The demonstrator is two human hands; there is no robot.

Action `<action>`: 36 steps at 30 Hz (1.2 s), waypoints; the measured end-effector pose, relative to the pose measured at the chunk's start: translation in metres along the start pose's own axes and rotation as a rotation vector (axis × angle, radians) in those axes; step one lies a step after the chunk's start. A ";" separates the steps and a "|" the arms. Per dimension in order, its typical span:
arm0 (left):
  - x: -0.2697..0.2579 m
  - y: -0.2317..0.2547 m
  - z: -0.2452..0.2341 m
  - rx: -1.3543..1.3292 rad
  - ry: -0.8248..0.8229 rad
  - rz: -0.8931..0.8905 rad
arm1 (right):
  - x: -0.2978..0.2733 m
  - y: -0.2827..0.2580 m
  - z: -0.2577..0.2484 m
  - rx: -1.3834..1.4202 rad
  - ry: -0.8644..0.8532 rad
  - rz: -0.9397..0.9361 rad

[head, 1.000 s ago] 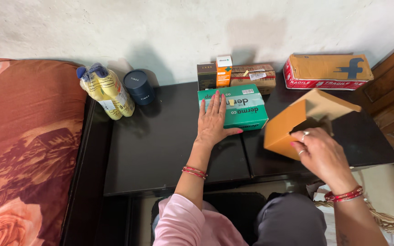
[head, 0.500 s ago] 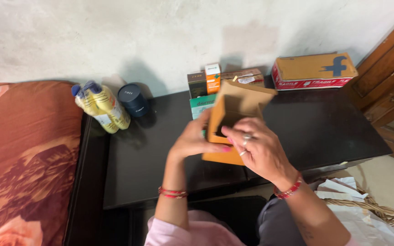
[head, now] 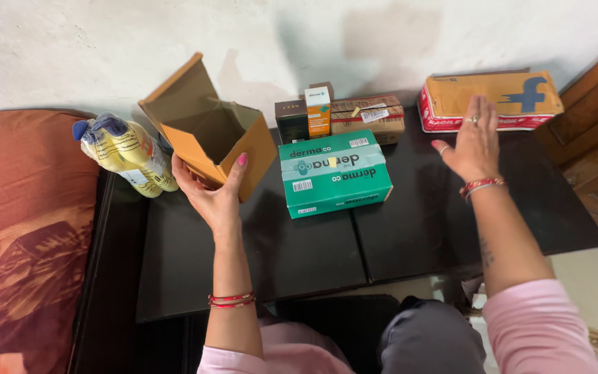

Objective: The person packs several small figurines into a green cardboard box, then places a bottle of liquid and a cylindrical container into separate cardboard boxes. The person closes the boxes and stacks them on the table.

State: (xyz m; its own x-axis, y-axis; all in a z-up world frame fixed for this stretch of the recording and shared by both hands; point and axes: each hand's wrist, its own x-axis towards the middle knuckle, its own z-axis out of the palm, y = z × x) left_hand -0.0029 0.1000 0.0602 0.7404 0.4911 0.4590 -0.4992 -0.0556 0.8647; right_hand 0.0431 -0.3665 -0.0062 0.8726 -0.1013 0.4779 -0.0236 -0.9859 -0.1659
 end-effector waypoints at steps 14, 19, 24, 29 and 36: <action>-0.037 -0.098 0.016 0.601 0.102 -0.301 | 0.063 0.033 0.036 -0.318 -0.239 0.049; -0.036 -0.084 0.023 0.578 0.141 -0.227 | 0.054 0.054 0.033 -0.348 -0.118 -0.156; -0.049 -0.033 0.036 0.753 0.108 0.267 | 0.035 0.059 0.017 -0.414 -0.039 -0.231; -0.060 0.005 0.046 0.552 -0.100 0.345 | -0.007 0.047 -0.022 -0.411 0.162 -0.300; -0.071 0.025 0.047 0.639 -0.756 0.014 | -0.084 -0.011 -0.116 -0.351 0.265 -0.333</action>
State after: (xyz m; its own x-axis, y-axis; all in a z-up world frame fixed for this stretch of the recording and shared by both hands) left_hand -0.0472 0.0226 0.0587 0.9400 -0.1848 0.2869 -0.3377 -0.6250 0.7038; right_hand -0.0864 -0.3624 0.0559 0.7091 0.2384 0.6636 0.0318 -0.9510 0.3076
